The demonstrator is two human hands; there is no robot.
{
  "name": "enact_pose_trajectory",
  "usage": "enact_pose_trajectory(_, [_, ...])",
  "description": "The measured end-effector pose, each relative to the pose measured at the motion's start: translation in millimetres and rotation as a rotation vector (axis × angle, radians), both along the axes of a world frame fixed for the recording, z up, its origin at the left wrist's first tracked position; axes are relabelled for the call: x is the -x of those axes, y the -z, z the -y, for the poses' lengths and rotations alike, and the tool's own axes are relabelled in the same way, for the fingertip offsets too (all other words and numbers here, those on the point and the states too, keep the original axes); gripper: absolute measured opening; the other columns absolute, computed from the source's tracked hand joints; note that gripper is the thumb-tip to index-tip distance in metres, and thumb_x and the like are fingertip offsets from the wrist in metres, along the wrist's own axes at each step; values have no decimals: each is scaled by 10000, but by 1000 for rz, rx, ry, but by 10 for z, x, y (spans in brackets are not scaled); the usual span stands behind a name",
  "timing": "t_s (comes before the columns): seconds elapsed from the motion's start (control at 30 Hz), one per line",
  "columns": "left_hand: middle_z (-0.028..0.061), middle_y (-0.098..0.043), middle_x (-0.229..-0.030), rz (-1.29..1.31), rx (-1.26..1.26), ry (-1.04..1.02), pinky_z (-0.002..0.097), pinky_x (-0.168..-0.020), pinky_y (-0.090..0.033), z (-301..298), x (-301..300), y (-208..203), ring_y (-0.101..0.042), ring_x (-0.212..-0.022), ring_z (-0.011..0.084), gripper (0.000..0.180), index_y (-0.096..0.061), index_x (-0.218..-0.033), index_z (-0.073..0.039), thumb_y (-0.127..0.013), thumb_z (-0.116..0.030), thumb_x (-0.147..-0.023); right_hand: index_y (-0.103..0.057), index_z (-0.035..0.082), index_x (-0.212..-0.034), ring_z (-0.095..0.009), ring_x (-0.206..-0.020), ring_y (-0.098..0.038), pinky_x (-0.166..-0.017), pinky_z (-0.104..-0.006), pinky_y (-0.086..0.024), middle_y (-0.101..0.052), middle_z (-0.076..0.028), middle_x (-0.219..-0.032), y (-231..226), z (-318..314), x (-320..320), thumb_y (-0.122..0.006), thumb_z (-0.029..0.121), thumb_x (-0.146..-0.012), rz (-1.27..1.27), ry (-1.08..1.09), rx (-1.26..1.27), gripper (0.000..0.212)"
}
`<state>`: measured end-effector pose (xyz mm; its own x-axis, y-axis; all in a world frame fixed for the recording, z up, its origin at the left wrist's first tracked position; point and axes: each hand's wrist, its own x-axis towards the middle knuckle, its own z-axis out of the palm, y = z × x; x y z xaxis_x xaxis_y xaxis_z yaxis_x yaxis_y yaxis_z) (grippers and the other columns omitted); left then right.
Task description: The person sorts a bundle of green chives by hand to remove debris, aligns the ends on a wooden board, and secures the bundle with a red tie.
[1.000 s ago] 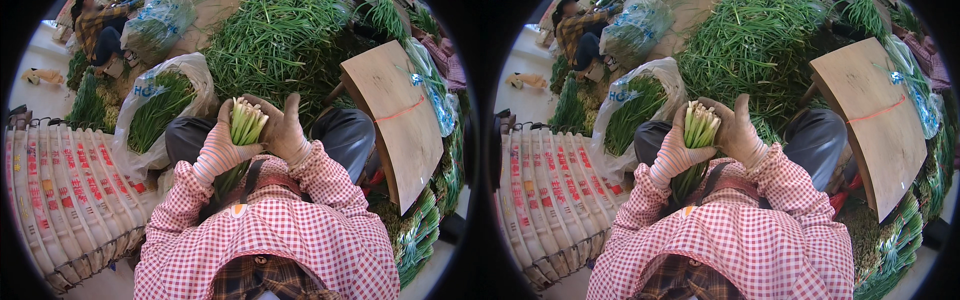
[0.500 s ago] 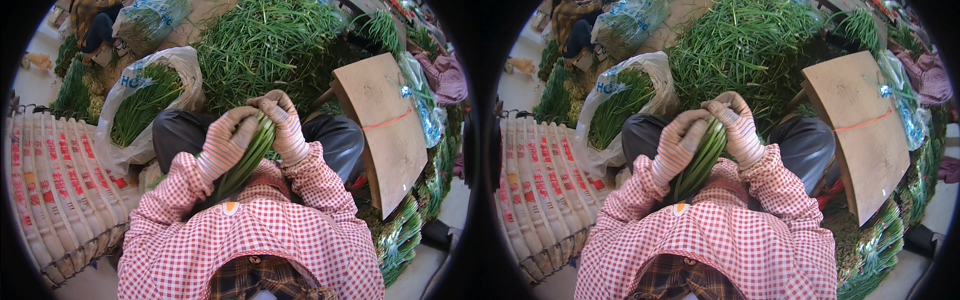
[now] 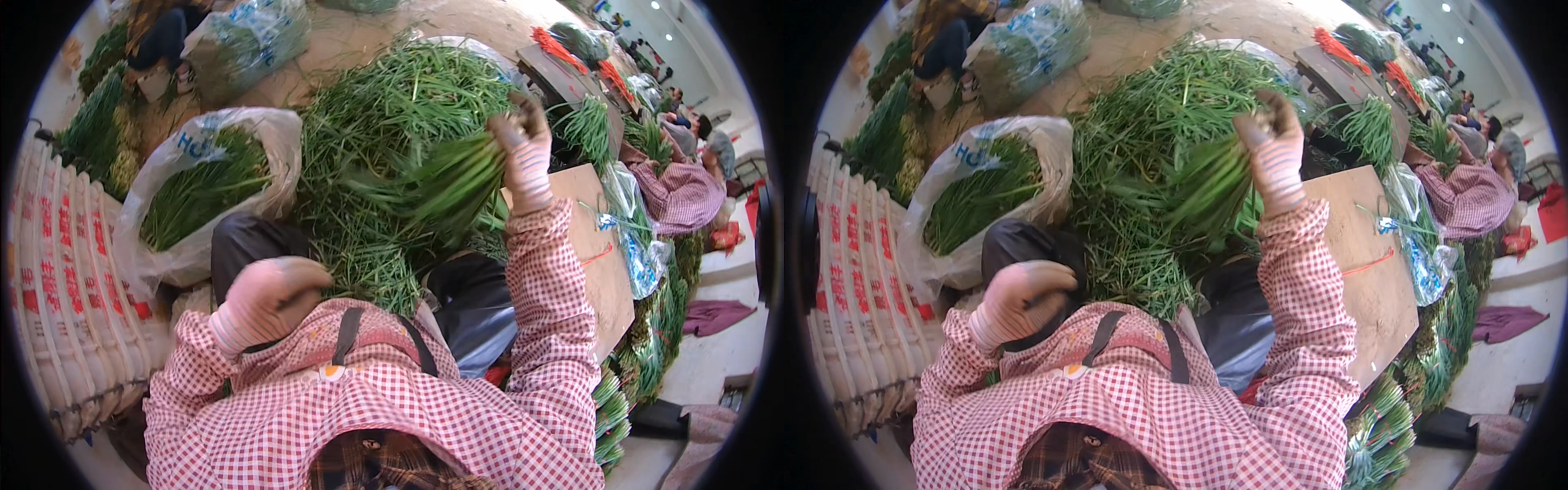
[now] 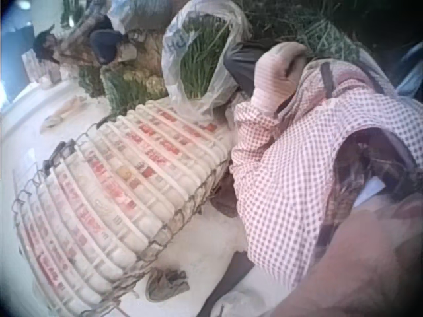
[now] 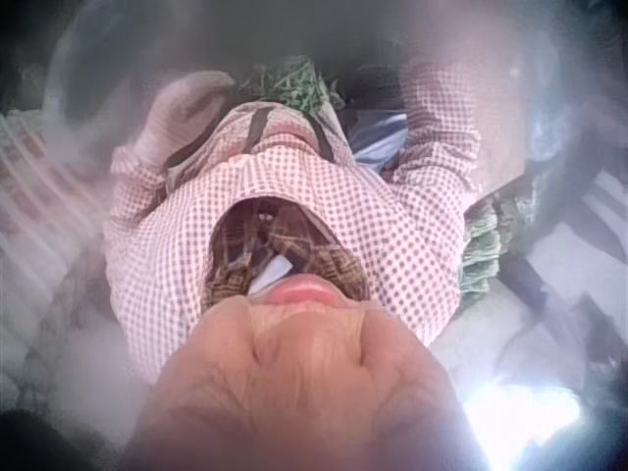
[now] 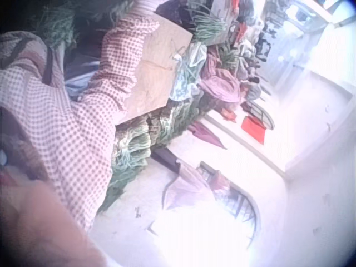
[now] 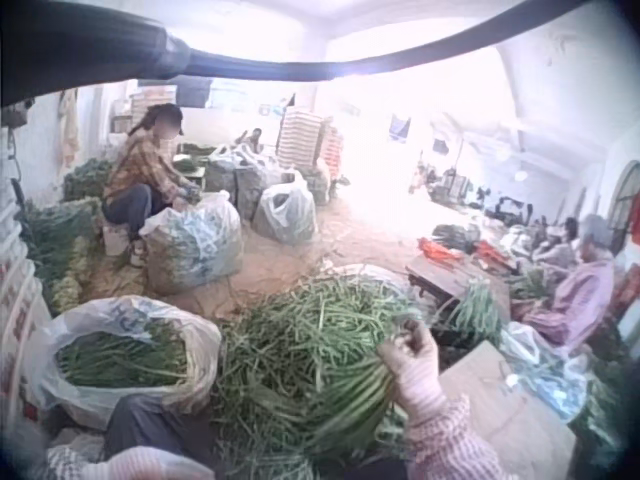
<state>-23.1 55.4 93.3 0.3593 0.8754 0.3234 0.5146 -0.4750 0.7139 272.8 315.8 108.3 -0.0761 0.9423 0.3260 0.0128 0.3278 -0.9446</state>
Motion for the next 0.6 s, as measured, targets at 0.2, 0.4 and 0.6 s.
enact_pose_trajectory(0.2, [144, -717, -997, 428, 578, 438, 307, -782, -540, -45, -591, -2, -684, -867, 209, 256, -667, -1121, 19, -636, -113, -904, -596, 27, -1156, -97, -719, -567, -642, -220, -485, -616, -30, -843, -234, -394, 31, -707, -11, -766, -51, 70, -134, 407])
enact_pose_trajectory(0.4, [237, -575, -1298, 1341, 1238, 617, 513, -1001, -466, -225, -1075, -18, -617, -1115, 374, 1036, -310, -1461, 14, -532, -760, -809, -606, 57, -1190, -63, -760, -578, -659, -172, -472, -631, 10, -902, -592, 621, 634, -714, 29, -791, 184, -315, -408, 415])
enact_pose_trajectory(0.6, [186, -625, -1158, 1952, 1079, 372, 583, -818, -521, -285, -890, -95, -646, -969, 350, 787, -512, -1273, 3, -580, -647, -835, -677, 77, -1015, -293, -836, -639, -947, -484, -472, -637, -66, -946, -464, 1676, 999, -556, 449, -881, 786, -1018, -1181, 414])
